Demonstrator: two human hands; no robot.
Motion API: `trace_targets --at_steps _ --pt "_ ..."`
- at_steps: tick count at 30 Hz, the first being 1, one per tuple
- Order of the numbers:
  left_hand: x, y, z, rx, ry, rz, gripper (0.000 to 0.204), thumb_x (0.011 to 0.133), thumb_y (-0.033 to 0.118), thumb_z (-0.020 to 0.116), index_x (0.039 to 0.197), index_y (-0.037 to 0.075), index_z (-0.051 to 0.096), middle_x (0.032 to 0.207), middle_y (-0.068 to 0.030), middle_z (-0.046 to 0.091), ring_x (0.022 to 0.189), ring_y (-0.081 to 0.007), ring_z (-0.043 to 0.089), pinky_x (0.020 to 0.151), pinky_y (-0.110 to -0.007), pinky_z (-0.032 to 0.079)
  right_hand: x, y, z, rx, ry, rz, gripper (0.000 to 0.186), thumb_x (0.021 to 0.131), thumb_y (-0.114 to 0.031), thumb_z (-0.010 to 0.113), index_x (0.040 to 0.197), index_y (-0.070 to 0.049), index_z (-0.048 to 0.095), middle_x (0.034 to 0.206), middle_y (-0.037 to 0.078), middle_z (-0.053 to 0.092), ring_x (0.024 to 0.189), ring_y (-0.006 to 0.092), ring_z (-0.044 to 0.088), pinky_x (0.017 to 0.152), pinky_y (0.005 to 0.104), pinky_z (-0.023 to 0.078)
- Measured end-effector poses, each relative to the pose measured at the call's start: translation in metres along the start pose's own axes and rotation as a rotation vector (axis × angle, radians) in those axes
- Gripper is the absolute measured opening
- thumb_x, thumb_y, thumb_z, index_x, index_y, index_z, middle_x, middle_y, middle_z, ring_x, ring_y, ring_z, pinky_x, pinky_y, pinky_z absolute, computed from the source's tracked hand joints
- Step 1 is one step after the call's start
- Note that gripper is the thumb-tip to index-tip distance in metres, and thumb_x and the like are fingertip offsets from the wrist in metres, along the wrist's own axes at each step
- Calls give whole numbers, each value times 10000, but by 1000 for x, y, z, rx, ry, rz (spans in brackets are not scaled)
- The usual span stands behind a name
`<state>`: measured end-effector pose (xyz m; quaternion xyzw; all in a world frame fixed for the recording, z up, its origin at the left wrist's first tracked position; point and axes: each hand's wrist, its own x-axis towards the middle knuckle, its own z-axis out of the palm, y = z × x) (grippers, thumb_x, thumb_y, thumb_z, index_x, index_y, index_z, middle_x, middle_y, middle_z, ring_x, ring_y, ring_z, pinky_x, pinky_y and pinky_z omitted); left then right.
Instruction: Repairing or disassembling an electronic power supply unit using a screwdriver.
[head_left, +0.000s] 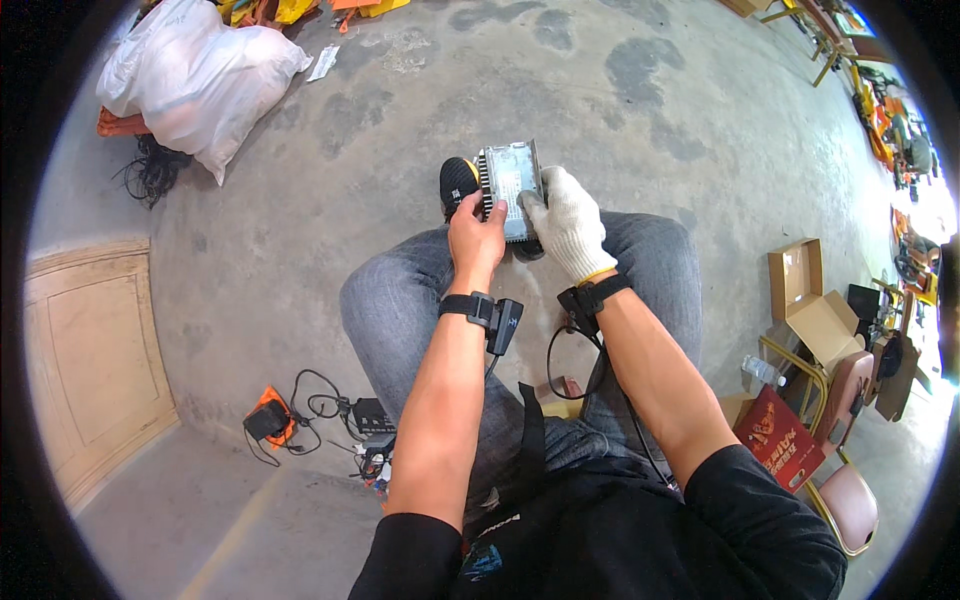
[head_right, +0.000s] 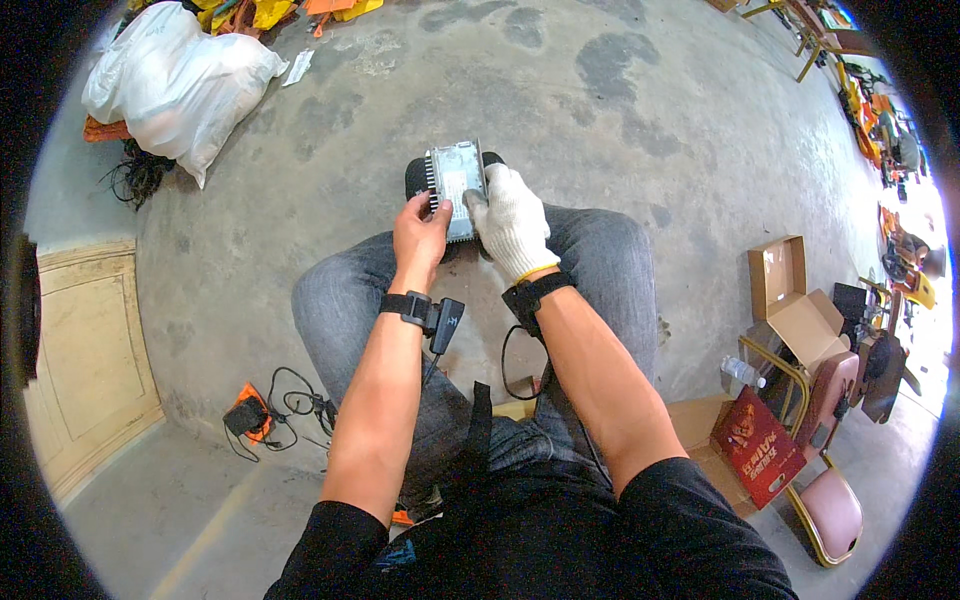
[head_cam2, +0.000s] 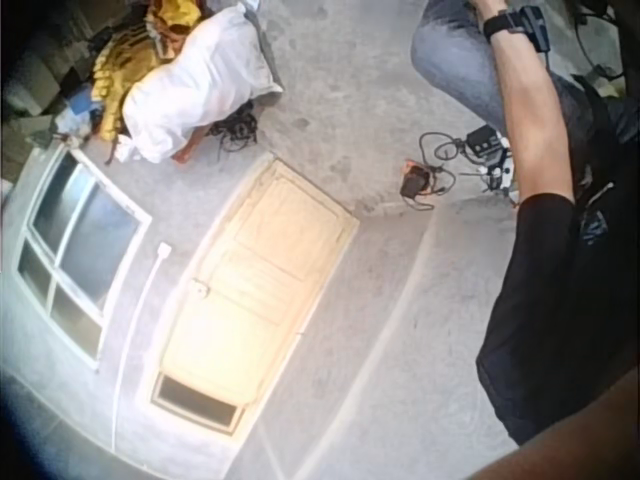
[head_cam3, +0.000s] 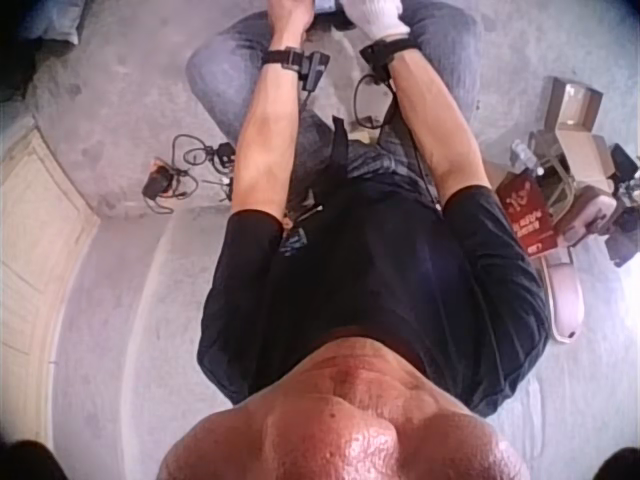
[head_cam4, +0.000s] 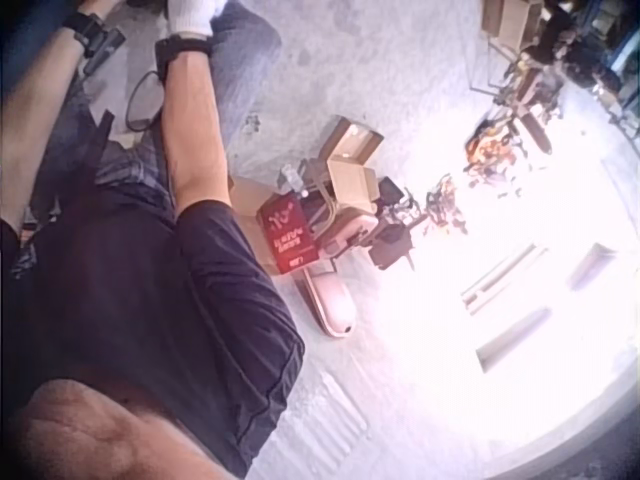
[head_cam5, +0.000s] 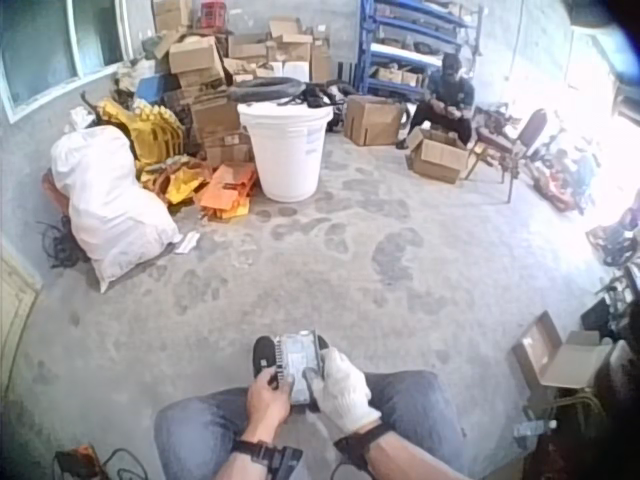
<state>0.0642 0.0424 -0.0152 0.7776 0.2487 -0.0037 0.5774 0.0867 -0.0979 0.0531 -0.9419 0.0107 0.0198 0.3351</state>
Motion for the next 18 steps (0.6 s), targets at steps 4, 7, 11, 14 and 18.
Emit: trace_targets --at_steps 4,7,11,14,18 --pt "-3 6 1 15 -5 -20 529 902 277 765 1306 -40 640 1189 -239 722 1115 -329 707 971 -396 525 -1 5 1 -12 36 -43 339 916 -281 710 1148 -47 635 1021 220 713 972 410 696 836 476 542" --pt "-3 5 0 57 7 -1 516 907 276 760 1304 -32 644 1190 -239 721 1116 -342 704 972 -405 523 -2 5 3 -11 38 -45 334 917 -279 709 1145 -47 635 1016 220 712 960 411 698 828 475 546" --pt "-5 7 -1 50 8 -8 508 912 276 753 1304 -28 643 1191 -239 720 1117 -349 702 974 -409 522 -2 6 2 -10 40 -42 333 919 -280 708 1142 -44 635 1007 224 713 948 413 700 819 475 547" --pt "-5 8 -1 47 4 -3 510 915 272 749 1308 -34 638 1194 -240 719 1120 -346 701 976 -405 520 -2 4 0 10 31 -16 331 921 -277 706 1143 -41 637 995 226 716 944 414 702 818 473 546" --pt "-4 9 -3 59 -48 -17 518 969 214 713 1387 -58 571 1261 -194 699 1103 -241 694 948 -338 526 -2 -5 -5 43 -22 52 320 921 -265 703 1139 -39 641 1038 232 698 976 414 691 842 473 543"
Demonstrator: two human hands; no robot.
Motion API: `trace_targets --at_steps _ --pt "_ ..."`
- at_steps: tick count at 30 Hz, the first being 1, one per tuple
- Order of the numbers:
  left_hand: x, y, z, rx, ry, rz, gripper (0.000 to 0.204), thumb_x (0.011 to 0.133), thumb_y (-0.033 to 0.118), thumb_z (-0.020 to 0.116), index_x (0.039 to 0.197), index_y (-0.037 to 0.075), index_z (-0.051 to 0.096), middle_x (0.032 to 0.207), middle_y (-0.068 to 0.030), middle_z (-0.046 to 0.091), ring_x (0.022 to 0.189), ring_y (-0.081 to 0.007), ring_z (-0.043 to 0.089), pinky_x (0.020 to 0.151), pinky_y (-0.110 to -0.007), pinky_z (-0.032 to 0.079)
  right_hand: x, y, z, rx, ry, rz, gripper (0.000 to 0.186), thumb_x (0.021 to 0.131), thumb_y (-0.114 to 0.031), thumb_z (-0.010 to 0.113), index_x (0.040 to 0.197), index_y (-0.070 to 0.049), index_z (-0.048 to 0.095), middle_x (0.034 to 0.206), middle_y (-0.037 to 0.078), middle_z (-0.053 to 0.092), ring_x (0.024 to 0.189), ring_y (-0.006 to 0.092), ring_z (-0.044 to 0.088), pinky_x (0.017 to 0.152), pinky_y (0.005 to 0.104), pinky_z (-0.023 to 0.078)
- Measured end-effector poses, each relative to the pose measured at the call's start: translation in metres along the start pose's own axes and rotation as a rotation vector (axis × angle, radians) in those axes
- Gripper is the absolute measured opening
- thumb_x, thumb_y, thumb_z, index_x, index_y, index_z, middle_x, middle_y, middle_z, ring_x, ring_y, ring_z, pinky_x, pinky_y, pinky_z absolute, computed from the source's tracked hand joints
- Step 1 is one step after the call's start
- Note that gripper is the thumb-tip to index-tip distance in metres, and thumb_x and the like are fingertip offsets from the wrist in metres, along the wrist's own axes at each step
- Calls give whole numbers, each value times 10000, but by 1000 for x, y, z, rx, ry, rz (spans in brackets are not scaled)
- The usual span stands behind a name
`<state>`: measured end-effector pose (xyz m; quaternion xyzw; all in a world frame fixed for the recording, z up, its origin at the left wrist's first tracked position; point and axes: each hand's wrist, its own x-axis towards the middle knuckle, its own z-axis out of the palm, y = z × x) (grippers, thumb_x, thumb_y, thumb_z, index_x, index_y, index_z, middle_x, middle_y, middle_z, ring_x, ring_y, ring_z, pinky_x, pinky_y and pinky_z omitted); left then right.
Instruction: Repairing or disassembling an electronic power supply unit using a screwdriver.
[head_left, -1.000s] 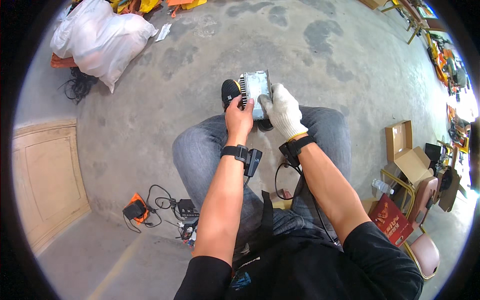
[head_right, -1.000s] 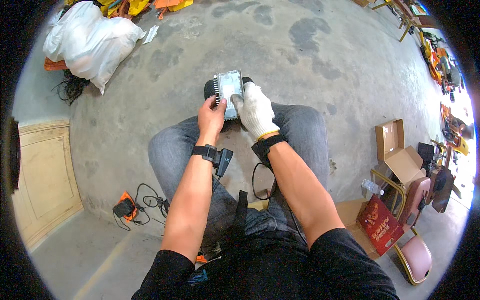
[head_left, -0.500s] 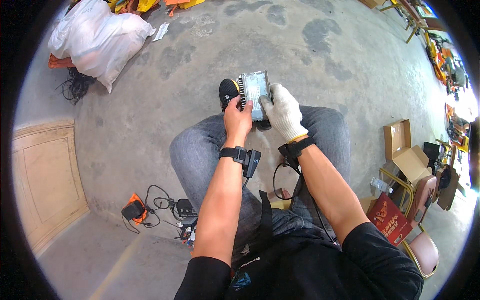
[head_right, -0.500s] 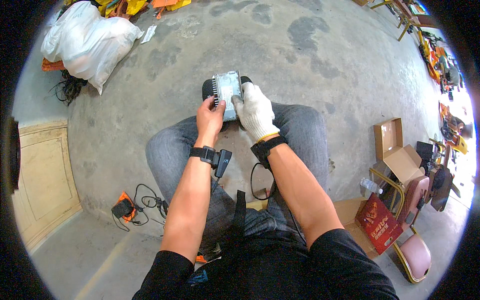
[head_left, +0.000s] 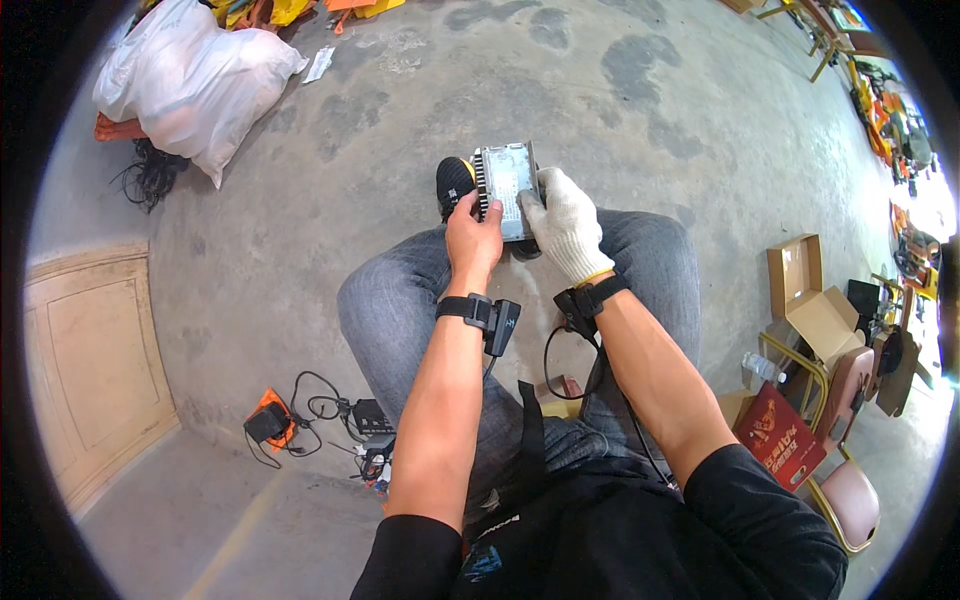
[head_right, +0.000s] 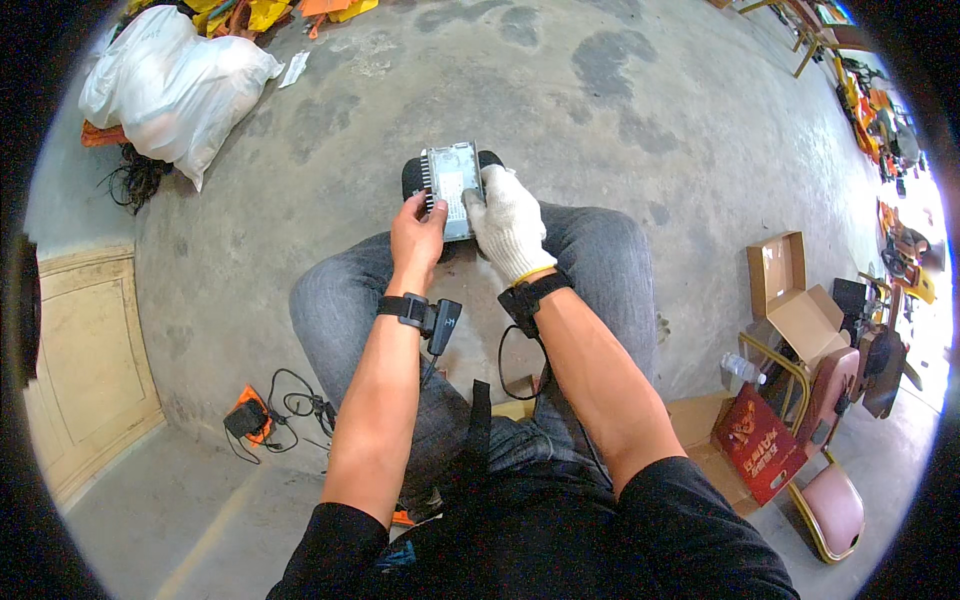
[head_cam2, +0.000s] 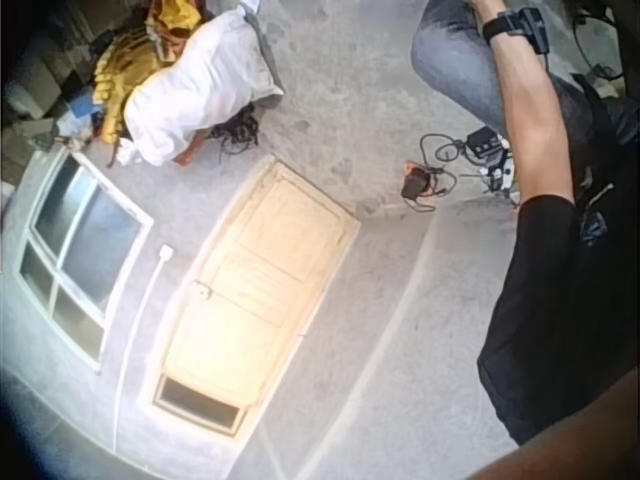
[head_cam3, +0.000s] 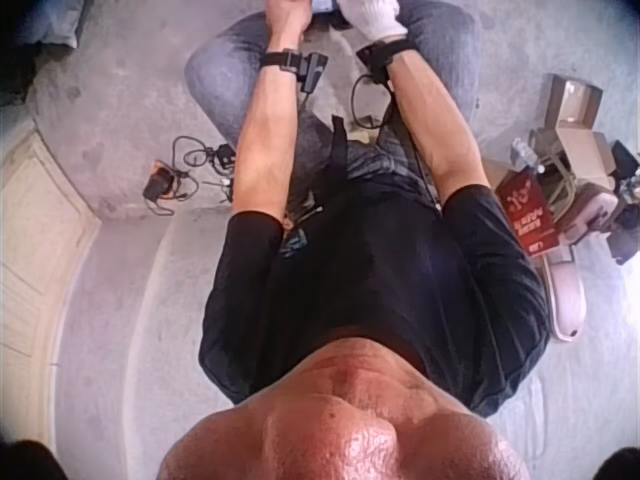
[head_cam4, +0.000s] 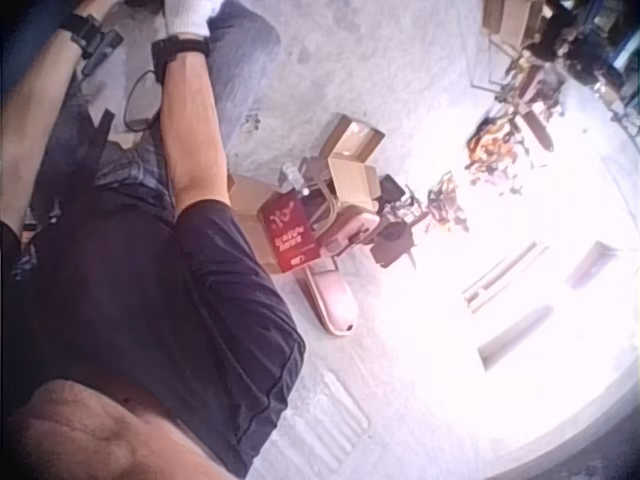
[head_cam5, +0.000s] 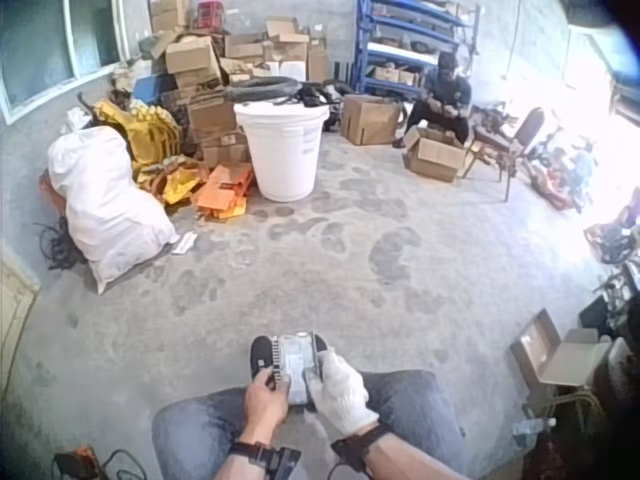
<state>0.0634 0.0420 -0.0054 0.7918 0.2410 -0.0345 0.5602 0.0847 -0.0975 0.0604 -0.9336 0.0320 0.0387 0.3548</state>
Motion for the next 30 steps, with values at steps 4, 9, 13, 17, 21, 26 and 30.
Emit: trace_targets --at_steps 4,9,13,17,21,26,30 --pt "-2 5 -1 3 -13 -11 515 973 208 709 1391 -58 568 1262 -197 698 1106 -242 694 951 -339 525 0 1 -3 36 -39 37 319 918 -259 700 1144 -40 644 1103 234 679 1015 418 677 870 476 539" --pt "-4 6 0 0 36 12 505 934 265 724 1316 -50 624 1204 -244 714 1135 -347 695 989 -400 512 1 3 0 48 -39 47 330 914 -267 708 1151 -46 649 1118 230 681 1024 415 678 877 469 539" --pt "-4 5 0 8 36 18 507 936 271 720 1314 -52 622 1208 -250 710 1142 -352 690 992 -402 510 1 3 1 40 -31 71 331 916 -277 713 1148 -49 652 1106 223 691 1028 409 682 879 462 539" --pt "-1 0 0 3 42 33 515 931 292 722 1312 -43 632 1212 -258 705 1134 -363 689 986 -412 514 1 7 7 29 40 18 324 900 -276 735 1109 -46 644 929 188 722 876 373 714 771 451 549" --pt "-1 -1 0 9 62 39 513 919 309 731 1298 -29 654 1208 -258 706 1118 -371 692 979 -420 518 2 7 7 7 32 32 323 904 -286 729 1103 -47 640 933 185 722 893 373 713 785 453 547" --pt "-3 8 -4 99 17 21 523 957 251 717 1349 -74 602 1262 -231 697 1105 -273 706 960 -351 529 1 -1 1 41 -33 95 321 918 -279 708 1126 -42 651 1077 223 694 1013 413 684 872 467 535" --pt "-3 9 -4 111 25 24 515 949 251 725 1346 -58 616 1256 -220 705 1101 -268 707 956 -351 528 1 -1 1 39 -27 85 309 920 -267 700 1115 -34 643 1099 230 681 1018 419 680 873 472 534"
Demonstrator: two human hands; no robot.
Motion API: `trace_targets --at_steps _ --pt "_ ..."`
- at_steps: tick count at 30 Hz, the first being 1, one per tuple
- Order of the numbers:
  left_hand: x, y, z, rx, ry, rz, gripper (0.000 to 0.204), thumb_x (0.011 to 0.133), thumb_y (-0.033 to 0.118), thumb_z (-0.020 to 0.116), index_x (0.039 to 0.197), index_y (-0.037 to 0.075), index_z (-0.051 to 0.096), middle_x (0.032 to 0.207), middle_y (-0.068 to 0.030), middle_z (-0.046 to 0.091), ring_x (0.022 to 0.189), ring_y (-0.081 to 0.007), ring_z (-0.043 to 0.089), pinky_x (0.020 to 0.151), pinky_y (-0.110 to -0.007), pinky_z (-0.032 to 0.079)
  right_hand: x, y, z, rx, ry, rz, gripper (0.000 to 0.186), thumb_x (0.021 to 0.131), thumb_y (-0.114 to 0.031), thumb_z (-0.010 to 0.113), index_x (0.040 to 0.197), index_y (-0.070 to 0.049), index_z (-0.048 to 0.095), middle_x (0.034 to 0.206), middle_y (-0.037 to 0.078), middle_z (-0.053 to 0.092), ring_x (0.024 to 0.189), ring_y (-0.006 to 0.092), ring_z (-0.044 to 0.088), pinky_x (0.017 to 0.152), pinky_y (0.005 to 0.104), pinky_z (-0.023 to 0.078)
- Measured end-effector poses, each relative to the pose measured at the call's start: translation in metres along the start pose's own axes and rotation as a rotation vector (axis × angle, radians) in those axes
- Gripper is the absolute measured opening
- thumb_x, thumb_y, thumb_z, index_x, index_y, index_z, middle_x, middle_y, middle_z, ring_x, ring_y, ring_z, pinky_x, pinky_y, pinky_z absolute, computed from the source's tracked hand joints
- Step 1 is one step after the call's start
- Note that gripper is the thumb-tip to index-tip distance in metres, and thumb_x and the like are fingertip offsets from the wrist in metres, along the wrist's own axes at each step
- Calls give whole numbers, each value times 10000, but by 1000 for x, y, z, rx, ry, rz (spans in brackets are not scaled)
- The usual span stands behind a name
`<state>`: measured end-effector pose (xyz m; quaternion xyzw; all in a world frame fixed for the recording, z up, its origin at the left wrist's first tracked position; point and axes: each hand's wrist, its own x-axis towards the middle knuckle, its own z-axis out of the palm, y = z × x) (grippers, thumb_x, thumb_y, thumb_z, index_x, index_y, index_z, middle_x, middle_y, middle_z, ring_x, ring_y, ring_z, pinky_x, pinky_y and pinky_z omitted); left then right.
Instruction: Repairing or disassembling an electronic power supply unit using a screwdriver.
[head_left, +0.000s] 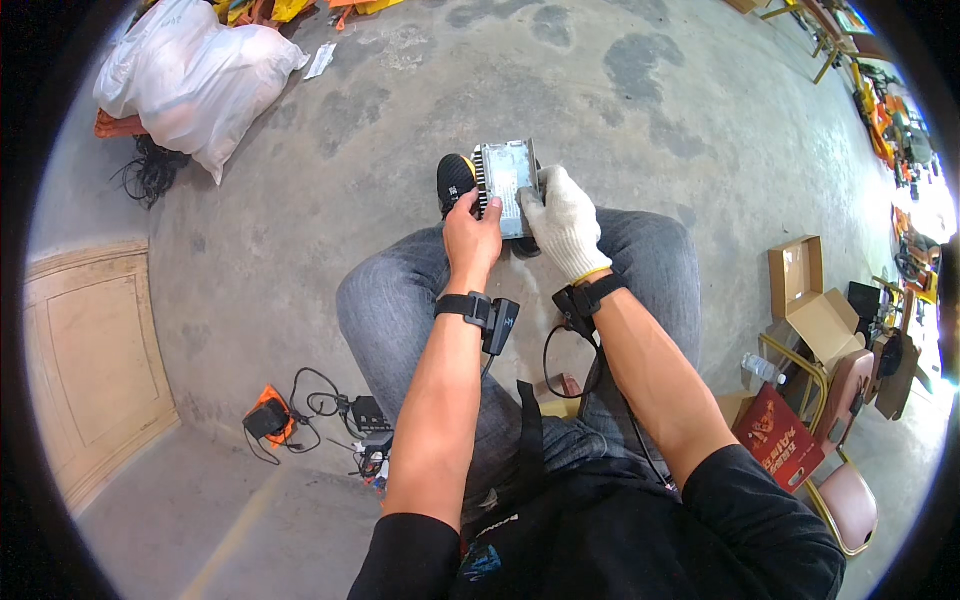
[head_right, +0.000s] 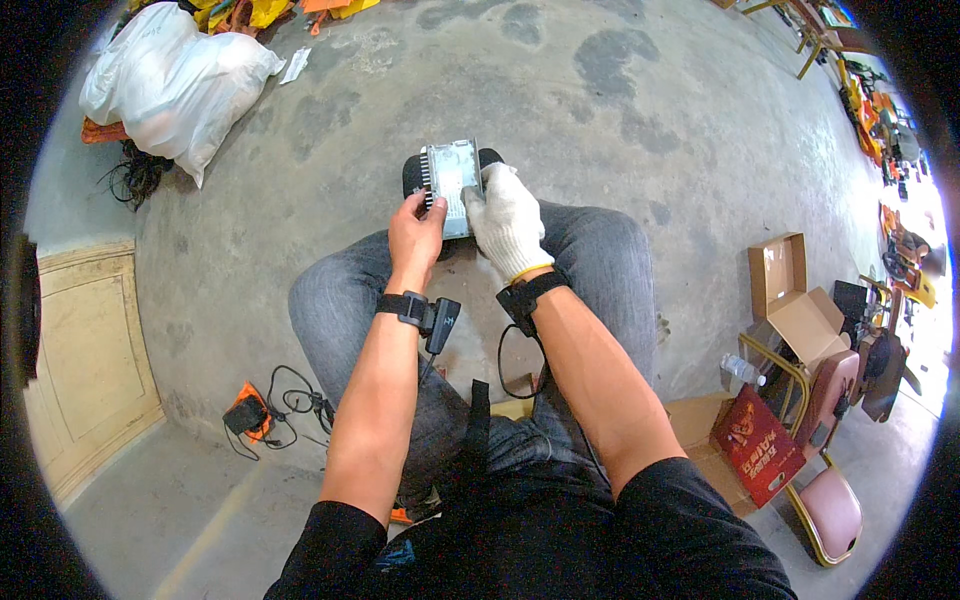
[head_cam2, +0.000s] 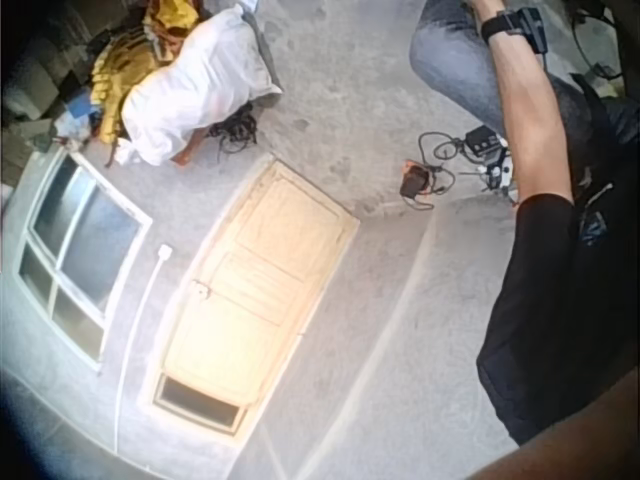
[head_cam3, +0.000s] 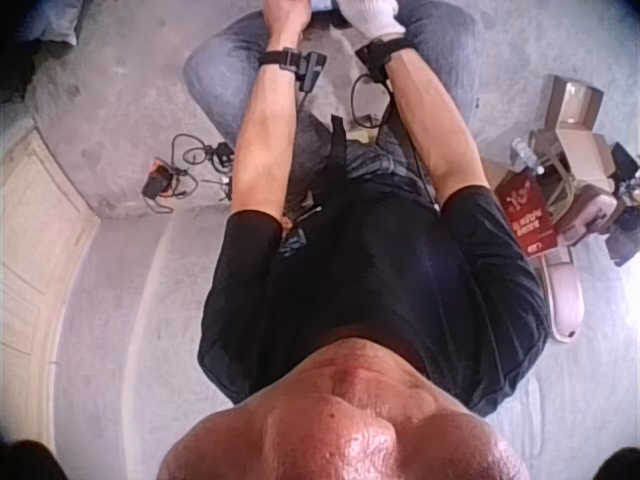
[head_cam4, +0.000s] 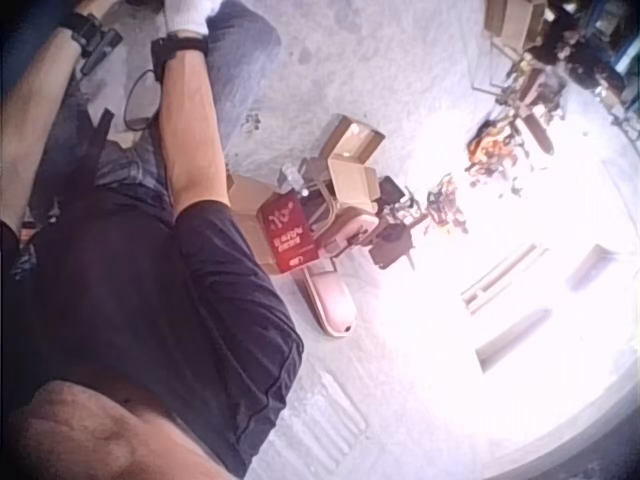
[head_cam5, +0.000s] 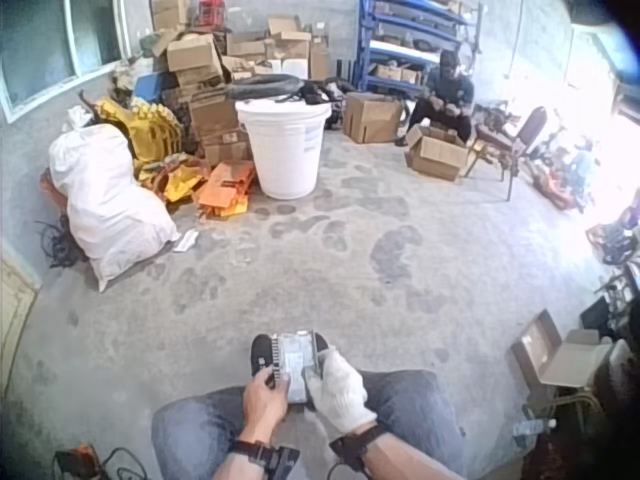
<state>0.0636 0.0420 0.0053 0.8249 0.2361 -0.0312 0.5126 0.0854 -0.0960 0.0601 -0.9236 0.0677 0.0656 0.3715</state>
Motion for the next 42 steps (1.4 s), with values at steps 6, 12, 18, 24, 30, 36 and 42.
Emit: trace_targets --at_steps 6,12,18,24,30,36,42 --pt "-1 0 -1 -2 18 0 515 947 264 727 1338 -54 625 1213 -198 724 1065 -254 708 937 -342 525 0 0 2 -3 15 -26 295 916 -248 692 1102 -27 630 1104 235 670 1011 424 674 871 481 532" --pt "3 -3 -9 -268 -59 -60 426 990 251 626 1315 -23 656 1213 -213 725 1109 -284 703 974 -350 504 0 6 9 -61 79 -89 310 931 -273 690 1115 -35 619 991 225 721 955 411 702 832 472 539" --pt "-2 5 -9 -352 -83 -119 384 1015 187 600 1332 -25 649 1232 -167 725 1097 -218 685 950 -319 505 3 7 4 -57 63 -55 326 936 -286 683 1128 -30 619 1006 235 722 978 415 702 845 480 538" --pt "5 -8 -10 -482 -104 -181 394 1003 162 639 1342 -39 641 1223 -134 724 1069 -173 671 930 -299 508 0 -1 1 -35 24 -9 349 930 -289 677 1139 -14 623 1069 257 702 1016 425 688 888 484 535" --pt "0 3 -10 -480 -114 -192 430 996 171 662 1362 -49 618 1250 -142 712 1078 -179 674 950 -296 503 1 2 -1 -64 2 18 361 929 -307 680 1137 -18 623 1067 259 699 1002 433 690 879 487 538" --pt "0 -1 -12 -509 -144 -154 490 959 161 731 1375 -61 600 1248 -156 710 1091 -182 677 954 -300 508 -1 1 -1 -42 12 -53 310 930 -286 678 1128 -53 624 1039 256 694 980 446 682 855 504 537" --pt "0 2 -12 -461 -123 -150 496 962 164 731 1381 -62 594 1255 -173 706 1091 -189 684 959 -303 513 -2 4 2 8 56 -75 286 925 -270 682 1122 -70 627 1017 247 694 963 449 680 834 509 537"
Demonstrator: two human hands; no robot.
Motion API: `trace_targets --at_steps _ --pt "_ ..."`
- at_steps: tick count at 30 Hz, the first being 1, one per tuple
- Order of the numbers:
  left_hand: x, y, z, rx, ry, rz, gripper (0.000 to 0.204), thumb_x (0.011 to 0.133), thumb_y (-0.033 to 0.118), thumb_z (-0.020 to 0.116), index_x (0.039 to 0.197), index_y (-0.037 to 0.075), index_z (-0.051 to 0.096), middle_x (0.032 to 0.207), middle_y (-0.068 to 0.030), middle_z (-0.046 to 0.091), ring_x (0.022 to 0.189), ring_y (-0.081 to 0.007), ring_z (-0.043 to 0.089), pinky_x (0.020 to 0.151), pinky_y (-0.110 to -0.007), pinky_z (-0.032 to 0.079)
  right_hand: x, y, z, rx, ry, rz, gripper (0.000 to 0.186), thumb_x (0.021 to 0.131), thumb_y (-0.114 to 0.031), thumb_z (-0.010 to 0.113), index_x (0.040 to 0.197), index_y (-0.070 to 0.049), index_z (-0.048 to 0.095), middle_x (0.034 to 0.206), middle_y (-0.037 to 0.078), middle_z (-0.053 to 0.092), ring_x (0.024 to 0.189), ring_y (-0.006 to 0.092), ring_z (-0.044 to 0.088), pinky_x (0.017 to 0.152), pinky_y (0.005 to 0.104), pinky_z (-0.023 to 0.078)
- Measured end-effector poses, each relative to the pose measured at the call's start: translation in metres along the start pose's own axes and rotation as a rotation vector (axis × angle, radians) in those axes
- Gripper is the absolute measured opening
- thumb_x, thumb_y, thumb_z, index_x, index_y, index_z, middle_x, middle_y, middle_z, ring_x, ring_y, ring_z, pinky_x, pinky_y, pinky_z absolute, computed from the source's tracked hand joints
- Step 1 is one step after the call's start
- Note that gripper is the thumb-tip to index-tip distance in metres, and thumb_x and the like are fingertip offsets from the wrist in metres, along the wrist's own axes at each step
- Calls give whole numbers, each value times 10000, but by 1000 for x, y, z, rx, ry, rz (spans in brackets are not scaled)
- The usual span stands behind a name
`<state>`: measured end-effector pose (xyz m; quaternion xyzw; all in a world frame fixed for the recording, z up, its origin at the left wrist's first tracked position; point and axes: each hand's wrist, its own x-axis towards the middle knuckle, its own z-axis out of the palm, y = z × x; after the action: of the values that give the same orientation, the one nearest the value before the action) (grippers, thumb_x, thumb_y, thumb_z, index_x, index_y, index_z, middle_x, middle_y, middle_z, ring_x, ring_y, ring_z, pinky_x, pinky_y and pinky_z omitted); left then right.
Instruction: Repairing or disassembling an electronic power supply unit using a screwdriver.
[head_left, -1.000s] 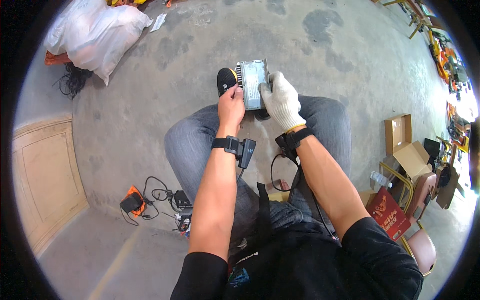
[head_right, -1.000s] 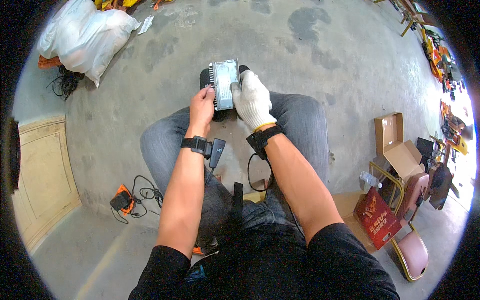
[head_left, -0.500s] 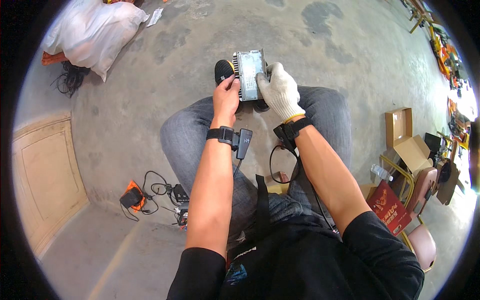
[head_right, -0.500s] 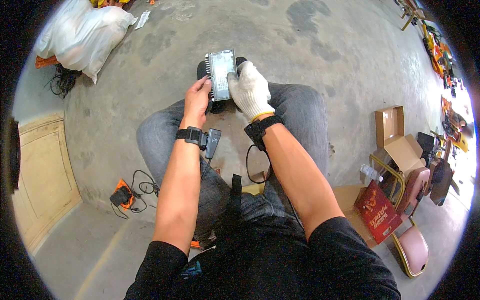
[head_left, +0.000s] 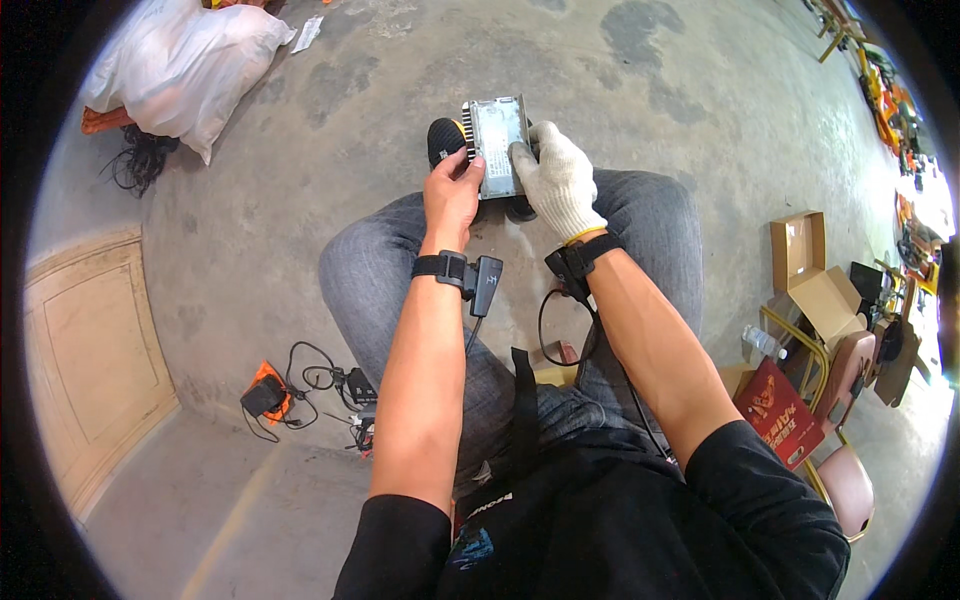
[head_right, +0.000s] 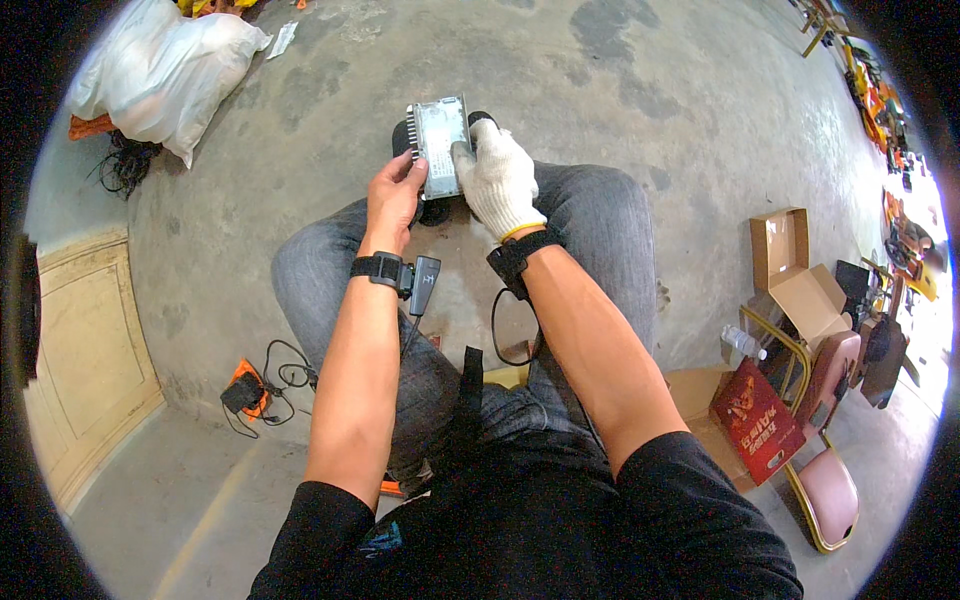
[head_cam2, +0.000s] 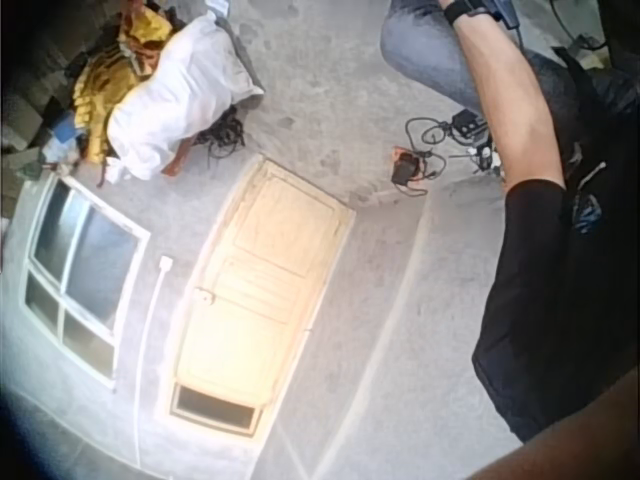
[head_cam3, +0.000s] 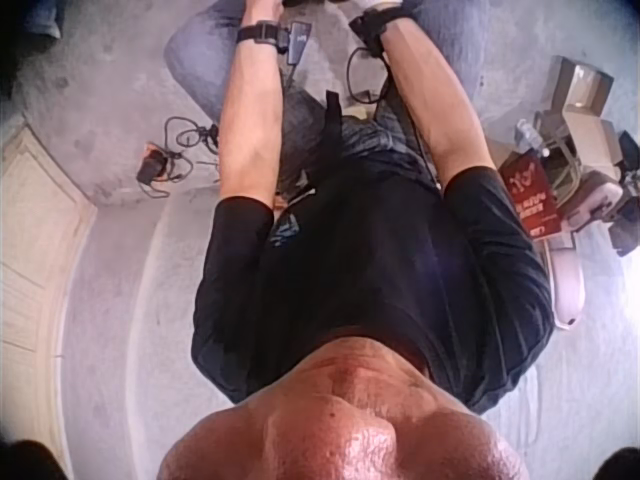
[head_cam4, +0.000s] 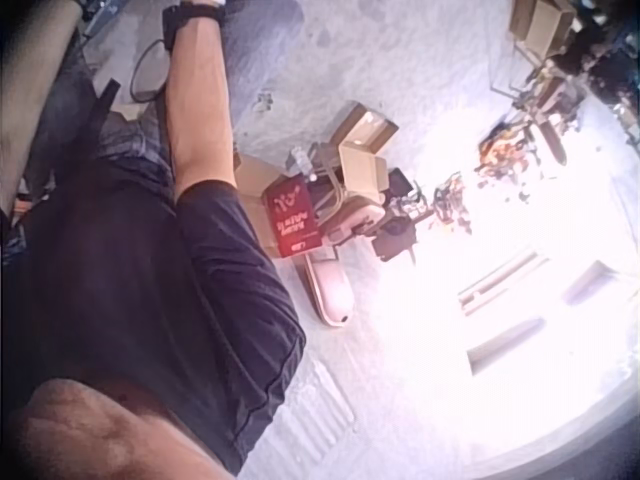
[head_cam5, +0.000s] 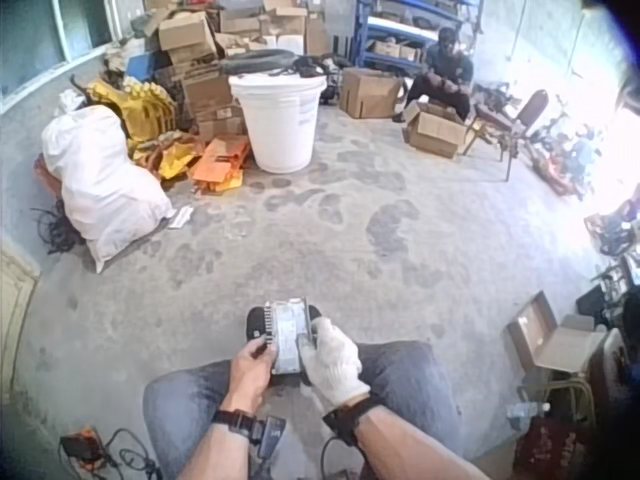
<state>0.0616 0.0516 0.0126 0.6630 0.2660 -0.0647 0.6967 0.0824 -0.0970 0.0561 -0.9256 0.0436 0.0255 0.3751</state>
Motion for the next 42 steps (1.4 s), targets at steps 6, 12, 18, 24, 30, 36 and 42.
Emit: trace_targets --at_steps 6,12,18,24,30,36,42 --pt "4 -5 -1 38 10 12 479 972 182 720 1372 -55 605 1262 -177 707 1117 -201 683 969 -307 511 0 0 1 -9 19 3 288 927 -292 693 1097 -64 647 977 218 714 929 410 700 806 477 543" --pt "3 -4 0 74 1 22 476 976 194 712 1373 -48 607 1272 -173 705 1122 -204 680 977 -311 506 -1 0 0 21 13 1 261 927 -263 686 1082 -61 630 986 246 695 946 443 682 815 500 539" --pt "0 0 2 56 9 8 458 976 182 709 1360 -49 616 1253 -165 715 1119 -198 681 974 -308 504 -1 -1 0 5 26 -16 253 921 -246 692 1063 -50 619 967 245 696 928 442 685 798 495 542" --pt "2 -2 1 116 17 25 457 970 173 712 1360 -45 615 1245 -162 719 1104 -199 689 969 -306 505 -1 -8 -2 -43 -14 39 332 940 -311 691 1130 -47 624 1003 225 725 963 412 704 828 469 539" --pt "-2 3 4 149 40 41 480 964 201 715 1360 -50 610 1237 -178 720 1094 -227 703 962 -323 517 -1 -12 -3 -41 -41 93 317 933 -275 696 1127 -40 609 1000 237 720 962 426 703 826 479 545" --pt "6 -6 5 299 90 141 539 892 289 785 1290 -45 644 1175 -206 734 1076 -277 718 938 -369 538 -3 -16 -3 -30 -9 58 269 922 -221 703 1079 -27 602 964 247 707 937 444 698 801 488 551" --pt "4 -1 9 381 65 151 546 886 275 812 1254 -81 624 1138 -198 731 1010 -239 705 888 -342 543 -2 -9 -2 -32 -1 39 255 922 -197 698 1069 -28 576 968 246 693 933 453 689 792 496 547"
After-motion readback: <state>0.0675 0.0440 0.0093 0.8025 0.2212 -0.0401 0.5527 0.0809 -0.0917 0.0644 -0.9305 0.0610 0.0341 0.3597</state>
